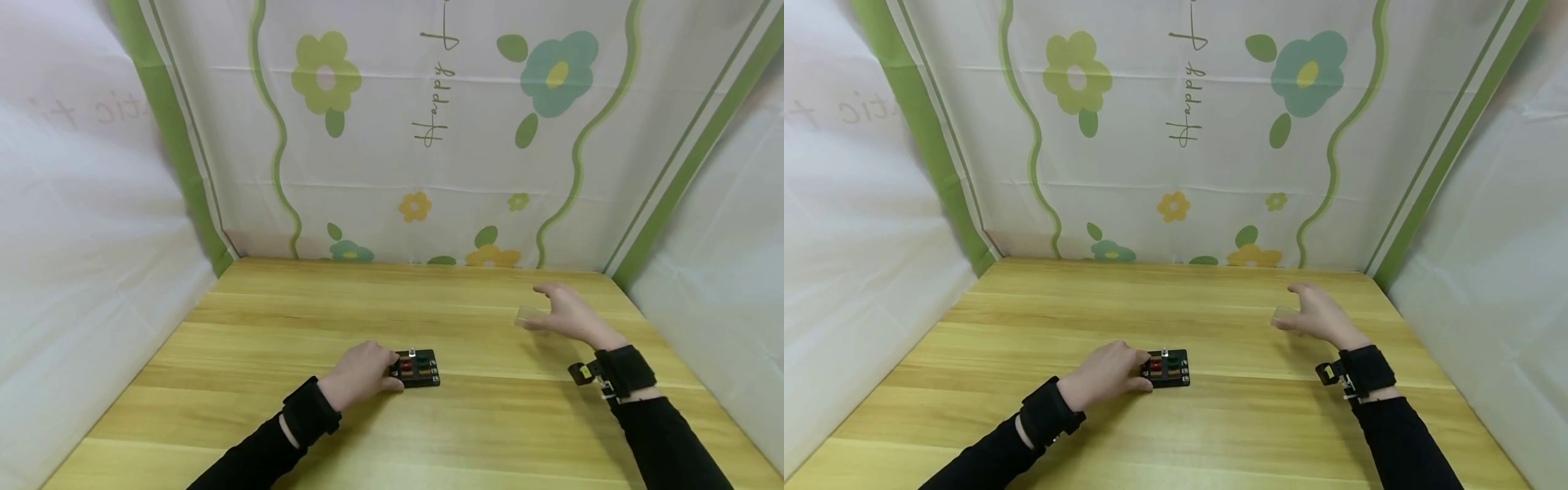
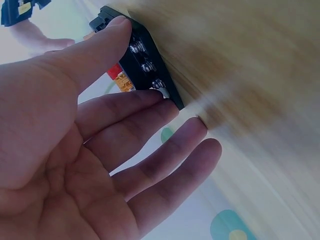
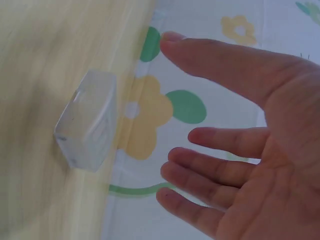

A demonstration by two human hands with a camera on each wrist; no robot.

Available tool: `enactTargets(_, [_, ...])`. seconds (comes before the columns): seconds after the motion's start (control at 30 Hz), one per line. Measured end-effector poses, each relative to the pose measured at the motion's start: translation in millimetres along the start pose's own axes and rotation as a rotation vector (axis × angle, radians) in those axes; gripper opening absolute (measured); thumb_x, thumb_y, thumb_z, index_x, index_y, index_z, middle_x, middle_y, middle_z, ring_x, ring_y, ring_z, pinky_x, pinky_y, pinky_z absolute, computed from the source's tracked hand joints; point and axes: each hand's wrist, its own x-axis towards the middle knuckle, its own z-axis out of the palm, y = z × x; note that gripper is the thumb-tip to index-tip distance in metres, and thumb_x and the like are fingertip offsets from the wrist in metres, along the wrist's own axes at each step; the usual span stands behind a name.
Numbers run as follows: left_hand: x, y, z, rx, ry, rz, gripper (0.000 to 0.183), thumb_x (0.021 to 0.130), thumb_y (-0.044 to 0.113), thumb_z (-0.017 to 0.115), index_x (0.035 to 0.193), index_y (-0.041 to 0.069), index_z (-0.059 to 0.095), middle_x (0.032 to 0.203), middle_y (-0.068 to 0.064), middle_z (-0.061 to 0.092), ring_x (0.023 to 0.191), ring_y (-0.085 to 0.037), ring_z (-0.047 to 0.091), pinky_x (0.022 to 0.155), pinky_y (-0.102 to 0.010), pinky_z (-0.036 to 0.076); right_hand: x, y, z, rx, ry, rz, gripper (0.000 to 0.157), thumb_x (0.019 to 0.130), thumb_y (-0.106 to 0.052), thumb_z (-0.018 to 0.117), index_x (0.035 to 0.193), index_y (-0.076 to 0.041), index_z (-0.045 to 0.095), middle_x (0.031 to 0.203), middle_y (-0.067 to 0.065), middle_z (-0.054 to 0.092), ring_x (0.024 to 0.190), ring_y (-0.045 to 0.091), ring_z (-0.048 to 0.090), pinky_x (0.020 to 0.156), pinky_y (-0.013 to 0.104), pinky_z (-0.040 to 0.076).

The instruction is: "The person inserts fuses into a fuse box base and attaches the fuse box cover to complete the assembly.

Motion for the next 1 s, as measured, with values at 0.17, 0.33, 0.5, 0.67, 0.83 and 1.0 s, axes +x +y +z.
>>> enactTargets(0.17, [0.2,0.0,0.0,-0.003,0.005,0.000,0.028,0.082,0.038,0.072,0.074,0.018,0.054,0.059,0.012,0.044,0.051,-0.003,0.036,0.049,-0.018,0.031,2,10,1.1,-0.015,-0.016,0.013,0.085,0.077,-0.039,0.077,0.129,0.018,0.041,0.124,0.036,0.047,0.113,0.050,0.045,0.089,0.054,0.037])
enactTargets(0.33, [-0.1,0.3,-0.1,0.009,0.002,0.002,0.027,0.082,0.039,0.072,0.076,0.018,0.056,0.061,0.013,0.046,0.052,-0.003,0.039,0.050,-0.018,0.034,2,17,3.8,-0.019,-0.051,0.028,0.084,0.077,-0.039,0.077,0.128,0.018,0.043,0.122,0.036,0.048,0.111,0.050,0.047,0.087,0.053,0.038])
enactTargets(0.5, [-0.3,0.2,-0.3,0.016,0.003,0.002,0.027,0.082,0.039,0.072,0.077,0.017,0.057,0.061,0.012,0.046,0.052,-0.003,0.040,0.050,-0.019,0.034,2,22,5.7,-0.008,-0.064,0.027,0.087,0.075,-0.038,0.079,0.129,0.018,0.042,0.120,0.037,0.048,0.109,0.050,0.048,0.085,0.053,0.040])
enactTargets(0.67, [0.1,0.0,-0.4,0.008,-0.002,0.002,0.026,0.083,0.039,0.071,0.076,0.018,0.057,0.061,0.012,0.046,0.052,-0.003,0.039,0.050,-0.019,0.034,3,25,7.4,-0.005,-0.086,0.037,0.085,0.074,-0.036,0.080,0.127,0.019,0.043,0.116,0.036,0.052,0.105,0.048,0.052,0.083,0.051,0.041])
enactTargets(0.83, [0.0,-0.1,-0.3,0.003,-0.003,0.005,0.026,0.083,0.038,0.071,0.076,0.018,0.056,0.061,0.012,0.045,0.052,-0.003,0.038,0.049,-0.018,0.032,4,27,10.0,-0.002,-0.101,0.051,0.082,0.072,-0.034,0.081,0.125,0.018,0.045,0.111,0.033,0.055,0.101,0.046,0.054,0.081,0.049,0.043])
enactTargets(1.0, [-0.1,-0.3,0.5,0.002,-0.001,0.007,0.027,0.083,0.038,0.071,0.075,0.019,0.054,0.060,0.011,0.043,0.051,-0.003,0.036,0.049,-0.018,0.030,5,30,13.0,-0.008,-0.102,0.051,0.078,0.072,-0.031,0.081,0.123,0.017,0.047,0.107,0.031,0.057,0.098,0.043,0.056,0.080,0.048,0.044])
